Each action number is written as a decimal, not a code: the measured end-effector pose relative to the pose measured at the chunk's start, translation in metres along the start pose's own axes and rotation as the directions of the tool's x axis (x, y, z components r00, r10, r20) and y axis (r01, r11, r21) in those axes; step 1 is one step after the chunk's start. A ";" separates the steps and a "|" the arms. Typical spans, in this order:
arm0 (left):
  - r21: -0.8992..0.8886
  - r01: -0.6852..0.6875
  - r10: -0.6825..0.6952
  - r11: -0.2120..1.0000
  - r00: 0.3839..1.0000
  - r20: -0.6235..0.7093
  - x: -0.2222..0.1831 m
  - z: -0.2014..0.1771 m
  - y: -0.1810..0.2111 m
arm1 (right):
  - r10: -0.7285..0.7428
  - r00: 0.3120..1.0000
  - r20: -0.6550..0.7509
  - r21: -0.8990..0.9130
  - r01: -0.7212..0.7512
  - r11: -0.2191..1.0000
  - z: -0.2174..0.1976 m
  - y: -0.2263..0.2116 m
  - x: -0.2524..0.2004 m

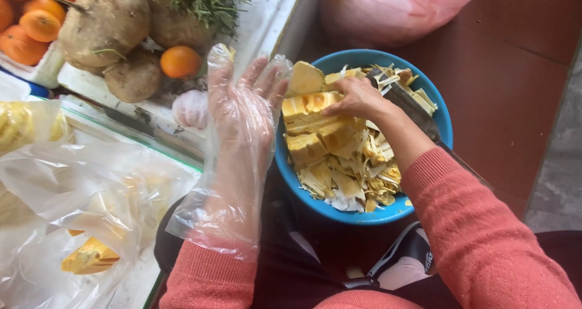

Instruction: Peeling and segmenting a jackfruit to extract the edible bulbs using hands and a knife.

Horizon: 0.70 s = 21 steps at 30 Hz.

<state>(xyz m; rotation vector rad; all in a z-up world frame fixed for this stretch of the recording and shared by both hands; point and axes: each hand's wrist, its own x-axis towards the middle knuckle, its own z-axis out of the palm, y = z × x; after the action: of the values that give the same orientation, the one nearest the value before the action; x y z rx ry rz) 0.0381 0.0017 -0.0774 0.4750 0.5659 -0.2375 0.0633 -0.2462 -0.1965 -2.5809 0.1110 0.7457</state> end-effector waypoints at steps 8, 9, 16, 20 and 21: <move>0.338 -0.167 0.180 0.926 0.984 -0.007 -0.017 0.015 -0.003 | -0.073 0.995 -0.068 -0.164 0.061 0.985 0.038 0.012 -0.016; 0.465 -0.218 0.230 0.858 0.973 0.032 -0.021 0.018 -0.006 | -0.186 0.969 -0.165 -0.173 0.157 0.972 0.049 0.022 -0.020; 0.422 -0.479 -0.388 -0.769 0.876 0.287 0.021 -0.014 -0.053 | -0.303 0.864 -0.401 -0.156 0.261 0.953 0.099 0.043 -0.080; 0.221 -0.446 -0.460 -0.867 0.888 -0.013 -0.023 0.038 -0.059 | -0.330 0.807 -0.489 -0.235 0.243 0.941 0.106 0.039 -0.086; 0.322 -0.390 -0.435 -0.863 0.897 -0.078 -0.044 0.062 -0.052 | -0.307 0.816 -0.490 -0.243 0.211 0.947 0.105 0.035 -0.089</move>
<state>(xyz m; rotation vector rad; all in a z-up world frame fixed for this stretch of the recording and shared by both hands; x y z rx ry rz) 0.0122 -0.0703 -0.0254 2.8248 -0.8058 -1.2872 -0.0711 -0.2351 -0.2429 -2.8243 -0.1514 -0.0694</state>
